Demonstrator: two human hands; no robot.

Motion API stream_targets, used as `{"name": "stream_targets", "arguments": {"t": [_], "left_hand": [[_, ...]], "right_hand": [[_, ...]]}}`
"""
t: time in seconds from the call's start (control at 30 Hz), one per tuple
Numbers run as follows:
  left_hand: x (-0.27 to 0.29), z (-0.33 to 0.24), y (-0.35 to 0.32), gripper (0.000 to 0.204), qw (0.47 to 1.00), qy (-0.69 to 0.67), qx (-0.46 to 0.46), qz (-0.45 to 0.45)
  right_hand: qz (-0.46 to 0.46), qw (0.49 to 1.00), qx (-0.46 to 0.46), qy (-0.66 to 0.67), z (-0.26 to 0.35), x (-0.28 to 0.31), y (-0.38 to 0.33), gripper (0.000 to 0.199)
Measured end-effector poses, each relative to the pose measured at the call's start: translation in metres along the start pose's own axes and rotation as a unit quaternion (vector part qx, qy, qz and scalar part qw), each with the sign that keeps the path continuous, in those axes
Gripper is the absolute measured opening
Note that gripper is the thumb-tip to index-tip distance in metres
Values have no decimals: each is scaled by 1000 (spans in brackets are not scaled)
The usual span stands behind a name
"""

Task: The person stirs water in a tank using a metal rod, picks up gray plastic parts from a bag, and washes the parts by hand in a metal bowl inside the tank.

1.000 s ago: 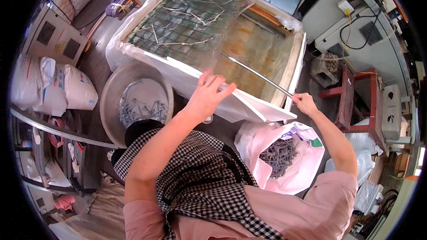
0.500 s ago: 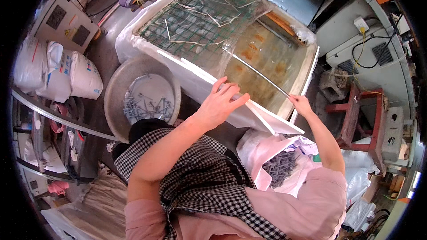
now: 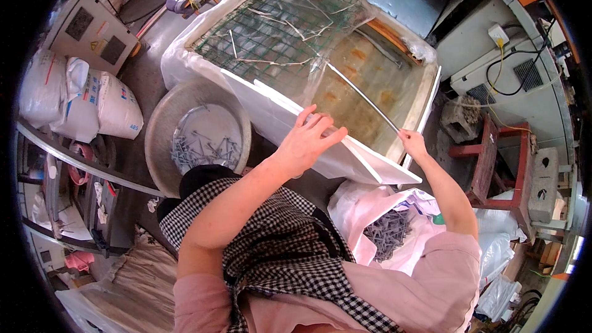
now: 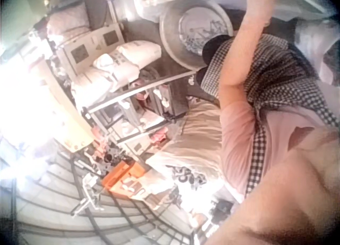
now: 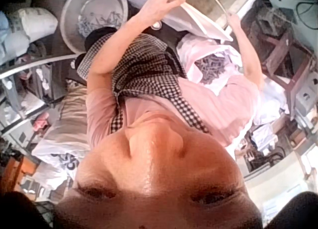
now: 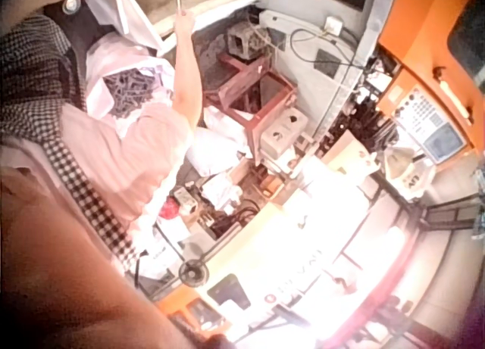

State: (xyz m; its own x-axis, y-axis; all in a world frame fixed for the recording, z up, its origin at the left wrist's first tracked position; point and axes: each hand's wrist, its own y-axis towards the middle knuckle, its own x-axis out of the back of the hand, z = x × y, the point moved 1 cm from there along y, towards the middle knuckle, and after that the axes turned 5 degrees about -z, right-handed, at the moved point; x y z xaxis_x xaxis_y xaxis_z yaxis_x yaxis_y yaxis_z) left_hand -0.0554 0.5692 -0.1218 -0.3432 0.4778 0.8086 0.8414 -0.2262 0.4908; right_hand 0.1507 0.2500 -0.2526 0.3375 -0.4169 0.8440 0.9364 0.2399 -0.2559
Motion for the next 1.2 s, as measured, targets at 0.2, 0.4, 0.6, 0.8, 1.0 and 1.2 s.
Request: {"name": "stream_targets", "arguments": {"t": [0.2, 0.4, 0.6, 0.8, 1.0, 1.2], "left_hand": [[-5, 0, 0, 44, 999, -20, -5, -26], [-6, 2, 1, 43, 1000, -8, -10, -29], [-6, 2, 4, 43, 999, -12, -3, -31], [-1, 1, 3, 42, 1000, -3, -8, -17], [1, 1, 2, 42, 1000, 8, -12, -16], [0, 2, -2, 41, 1000, 12, -5, -15]], "right_hand": [[-26, 998, 47, 26, 16, -19, 43, 32], [-40, 997, 61, 1, 46, -46, 77, 31], [-47, 996, 71, -3, 66, -61, 102, 29], [-18, 996, 89, -6, 37, -34, 91, 29], [16, 998, -5, 53, -2, 2, 57, 31], [-8, 987, -93, 135, 17, -17, 54, 31]]}}
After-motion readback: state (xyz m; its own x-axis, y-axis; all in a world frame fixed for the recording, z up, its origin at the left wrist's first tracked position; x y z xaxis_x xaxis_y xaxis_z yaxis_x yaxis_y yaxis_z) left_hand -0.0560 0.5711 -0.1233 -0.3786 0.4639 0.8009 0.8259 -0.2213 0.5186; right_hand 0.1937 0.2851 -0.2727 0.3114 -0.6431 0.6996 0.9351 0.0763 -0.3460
